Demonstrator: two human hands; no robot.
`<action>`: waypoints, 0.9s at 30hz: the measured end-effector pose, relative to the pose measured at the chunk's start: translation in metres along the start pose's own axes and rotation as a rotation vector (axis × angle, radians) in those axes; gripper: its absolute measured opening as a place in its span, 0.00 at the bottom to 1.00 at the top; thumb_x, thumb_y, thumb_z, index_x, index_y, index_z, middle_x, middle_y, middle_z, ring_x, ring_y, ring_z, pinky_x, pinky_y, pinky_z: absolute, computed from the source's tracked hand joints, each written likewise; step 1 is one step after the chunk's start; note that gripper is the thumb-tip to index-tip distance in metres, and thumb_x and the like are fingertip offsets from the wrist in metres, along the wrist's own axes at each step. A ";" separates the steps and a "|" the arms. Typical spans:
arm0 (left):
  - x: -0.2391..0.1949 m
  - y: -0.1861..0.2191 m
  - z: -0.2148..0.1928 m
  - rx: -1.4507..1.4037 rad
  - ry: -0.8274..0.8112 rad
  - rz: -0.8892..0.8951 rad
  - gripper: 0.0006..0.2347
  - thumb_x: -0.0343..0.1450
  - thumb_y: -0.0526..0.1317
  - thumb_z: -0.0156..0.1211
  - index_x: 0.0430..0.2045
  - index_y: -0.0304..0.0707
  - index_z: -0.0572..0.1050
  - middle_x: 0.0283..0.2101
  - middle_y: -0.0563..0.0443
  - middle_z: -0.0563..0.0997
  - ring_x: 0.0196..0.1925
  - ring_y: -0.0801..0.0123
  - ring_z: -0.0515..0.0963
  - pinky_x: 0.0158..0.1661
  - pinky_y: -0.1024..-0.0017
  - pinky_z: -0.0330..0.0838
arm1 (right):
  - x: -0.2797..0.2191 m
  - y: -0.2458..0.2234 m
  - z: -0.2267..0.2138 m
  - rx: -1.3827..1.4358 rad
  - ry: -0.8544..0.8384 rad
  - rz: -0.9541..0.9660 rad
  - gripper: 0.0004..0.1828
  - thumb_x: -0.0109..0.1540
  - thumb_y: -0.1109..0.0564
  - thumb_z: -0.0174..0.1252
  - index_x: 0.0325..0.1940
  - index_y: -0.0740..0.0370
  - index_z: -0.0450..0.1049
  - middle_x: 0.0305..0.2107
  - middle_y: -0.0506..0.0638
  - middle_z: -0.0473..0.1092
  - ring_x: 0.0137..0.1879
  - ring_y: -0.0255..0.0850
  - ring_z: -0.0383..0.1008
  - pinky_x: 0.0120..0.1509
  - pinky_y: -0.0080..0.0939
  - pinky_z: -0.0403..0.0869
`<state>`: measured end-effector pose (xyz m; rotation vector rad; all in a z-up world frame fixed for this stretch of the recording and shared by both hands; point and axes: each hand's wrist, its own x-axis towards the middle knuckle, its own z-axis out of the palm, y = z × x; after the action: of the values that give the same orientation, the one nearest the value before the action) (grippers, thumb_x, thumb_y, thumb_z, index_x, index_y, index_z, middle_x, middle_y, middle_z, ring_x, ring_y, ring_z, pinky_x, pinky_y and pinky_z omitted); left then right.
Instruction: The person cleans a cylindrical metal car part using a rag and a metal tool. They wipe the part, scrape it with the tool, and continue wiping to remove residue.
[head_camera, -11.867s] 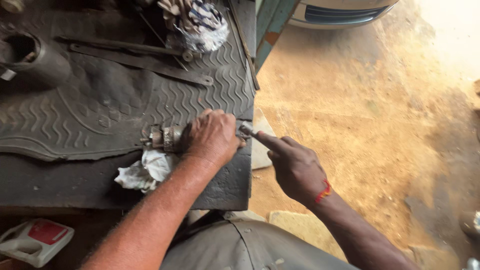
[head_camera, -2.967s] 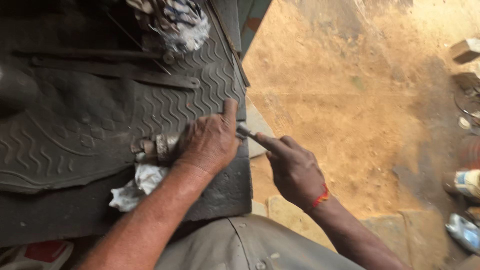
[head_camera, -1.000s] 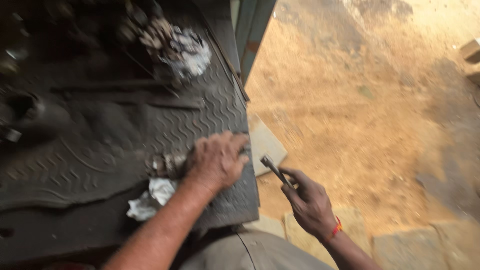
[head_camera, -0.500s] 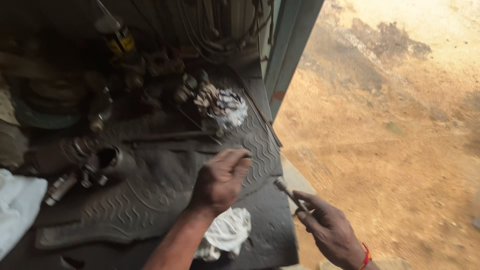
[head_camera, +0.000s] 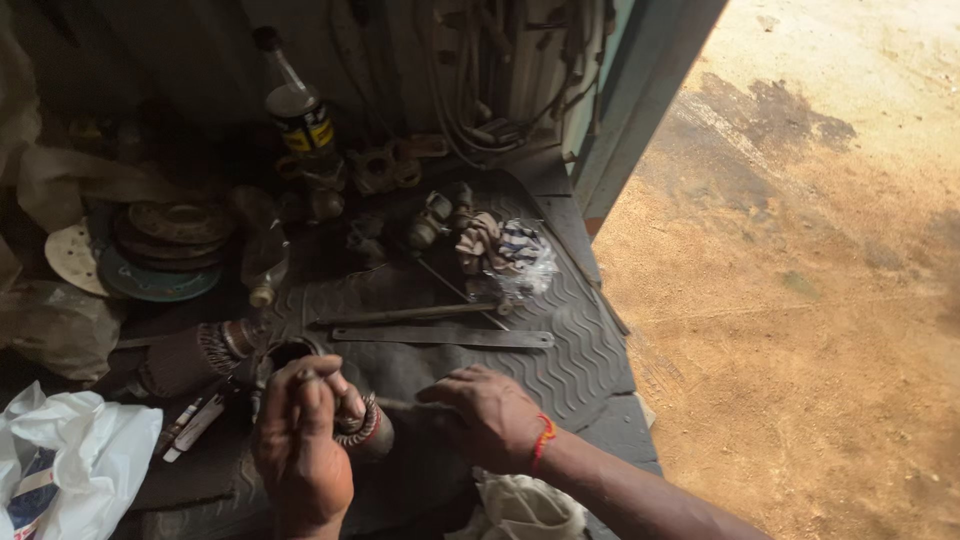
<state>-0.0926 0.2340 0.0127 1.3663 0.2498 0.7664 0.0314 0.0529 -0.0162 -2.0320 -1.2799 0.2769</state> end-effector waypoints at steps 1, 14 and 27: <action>-0.003 -0.003 -0.007 0.003 0.040 -0.027 0.12 0.82 0.41 0.44 0.47 0.30 0.73 0.34 0.51 0.75 0.35 0.74 0.76 0.40 0.73 0.75 | 0.002 0.003 0.002 -0.022 0.011 -0.016 0.15 0.63 0.54 0.61 0.53 0.58 0.78 0.46 0.54 0.76 0.56 0.55 0.74 0.61 0.52 0.72; -0.021 -0.073 -0.050 0.175 0.009 0.172 0.36 0.68 0.31 0.63 0.70 0.32 0.48 0.42 0.41 0.81 0.51 0.60 0.83 0.58 0.56 0.78 | 0.016 0.037 -0.029 -0.340 0.104 0.307 0.17 0.54 0.49 0.65 0.44 0.56 0.76 0.45 0.57 0.69 0.55 0.57 0.67 0.56 0.55 0.66; -0.023 -0.077 -0.035 -0.099 0.131 -0.063 0.15 0.78 0.45 0.53 0.48 0.34 0.60 0.30 0.48 0.73 0.37 0.65 0.75 0.54 0.52 0.77 | -0.031 0.010 -0.031 -0.045 0.002 0.367 0.09 0.57 0.55 0.62 0.40 0.58 0.77 0.34 0.56 0.75 0.43 0.56 0.76 0.44 0.52 0.74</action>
<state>-0.1038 0.2463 -0.0734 1.2119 0.3515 0.8063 0.0389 0.0097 -0.0060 -2.2993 -0.9111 0.4165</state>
